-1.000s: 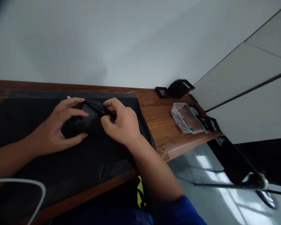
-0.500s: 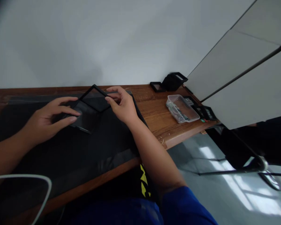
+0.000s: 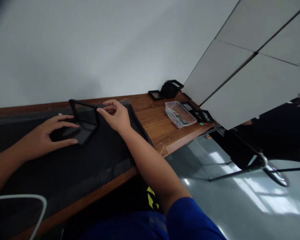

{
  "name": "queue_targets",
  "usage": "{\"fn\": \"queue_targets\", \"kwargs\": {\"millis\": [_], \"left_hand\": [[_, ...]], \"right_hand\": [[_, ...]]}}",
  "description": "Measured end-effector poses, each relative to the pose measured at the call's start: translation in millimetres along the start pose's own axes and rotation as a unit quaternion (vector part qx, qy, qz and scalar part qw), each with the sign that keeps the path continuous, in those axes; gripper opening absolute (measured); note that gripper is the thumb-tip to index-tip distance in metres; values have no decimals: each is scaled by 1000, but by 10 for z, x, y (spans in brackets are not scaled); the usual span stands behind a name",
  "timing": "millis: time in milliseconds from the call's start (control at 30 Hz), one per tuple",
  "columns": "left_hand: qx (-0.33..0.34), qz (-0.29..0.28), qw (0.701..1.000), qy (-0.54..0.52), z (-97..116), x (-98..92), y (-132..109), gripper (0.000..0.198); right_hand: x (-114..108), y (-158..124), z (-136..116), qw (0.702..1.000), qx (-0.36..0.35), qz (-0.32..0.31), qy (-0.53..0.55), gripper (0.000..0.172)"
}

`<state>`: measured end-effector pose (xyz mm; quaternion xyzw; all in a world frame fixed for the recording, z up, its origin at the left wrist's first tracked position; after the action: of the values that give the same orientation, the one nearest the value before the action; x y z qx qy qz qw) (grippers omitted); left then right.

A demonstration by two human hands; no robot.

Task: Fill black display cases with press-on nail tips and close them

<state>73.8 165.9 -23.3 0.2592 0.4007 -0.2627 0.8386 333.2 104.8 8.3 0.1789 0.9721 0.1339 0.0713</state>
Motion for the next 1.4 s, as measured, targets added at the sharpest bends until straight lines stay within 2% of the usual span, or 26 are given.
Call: {"fn": "queue_targets", "kwargs": {"millis": [67, 133, 200, 267, 300, 333, 367, 467, 500, 567, 633, 700, 833, 1000, 1133, 1200, 1300, 1400], "left_hand": [[-12, -15, 1000, 22, -37, 51, 0, 108], [-16, -23, 999, 39, -56, 85, -7, 111], [-11, -30, 998, 50, -69, 117, -17, 102], [-7, -35, 997, 63, -100, 146, -23, 93], [-7, -37, 997, 72, -120, 163, -23, 91], [-7, -36, 996, 86, -140, 178, -20, 90], [-7, -34, 994, 101, -154, 193, -15, 90], [-1, -26, 989, 145, -125, 238, -8, 85], [-1, -22, 988, 155, -93, 248, -13, 84], [1, -10, 986, 166, 2, 243, -35, 82], [9, 9, 986, 166, 113, 209, -64, 77], [30, 21, 987, 159, 198, 169, -83, 71], [62, 6, 988, 144, 167, 144, -60, 58], [81, -19, 992, 91, 137, 175, -38, 53], [69, -58, 995, 41, 192, 208, -40, 61], [46, -52, 997, 41, 105, 165, -18, 71], [4, -43, 996, 83, -171, 111, 25, 91], [-36, -87, 988, 124, -447, 177, 39, 105]], "right_hand": [[-70, -61, -78, 1000, -15, 2, 1, 42], [-267, -128, -225, 998, -44, 29, -22, 34], [-585, -192, -429, 991, -77, 63, -85, 30], [-1007, -230, -623, 971, -82, 89, -204, 30], [-1263, -231, -685, 951, -58, 101, -286, 31], [-1559, -225, -725, 914, -15, 118, -387, 35], [-1851, -210, -724, 865, 45, 113, -486, 39], [-2627, -141, -751, 802, 139, 104, -572, 30], [-2818, -113, -721, 782, 168, 95, -592, 25], [-3061, -58, -606, 749, 213, 62, -624, 26], [-3148, -22, -437, 723, 250, 19, -644, 32], [-3141, -13, -255, 703, 285, -25, -652, 36], [-3078, -32, -29, 668, 335, -83, -659, 38], [-3058, -39, -10, 643, 339, -95, -680, 39], [-3083, -49, -40, 637, 325, -82, -694, 41], [-3118, -46, -48, 636, 320, -75, -698, 41], [-3196, -22, -50, 638, 318, -67, -698, 40], [-3286, -6, -51, 648, 318, -60, -690, 40]]}}
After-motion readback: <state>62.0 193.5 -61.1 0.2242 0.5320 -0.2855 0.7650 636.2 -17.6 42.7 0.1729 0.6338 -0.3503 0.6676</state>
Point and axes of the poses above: each hand's wrist, its own y-axis towards the middle knuckle, its own x-axis out of the palm, z = x × y, the point moved 9 cm from there along y, towards the middle knuckle, and after that the axes turned 3 degrees about y, right-handed, at the moved point
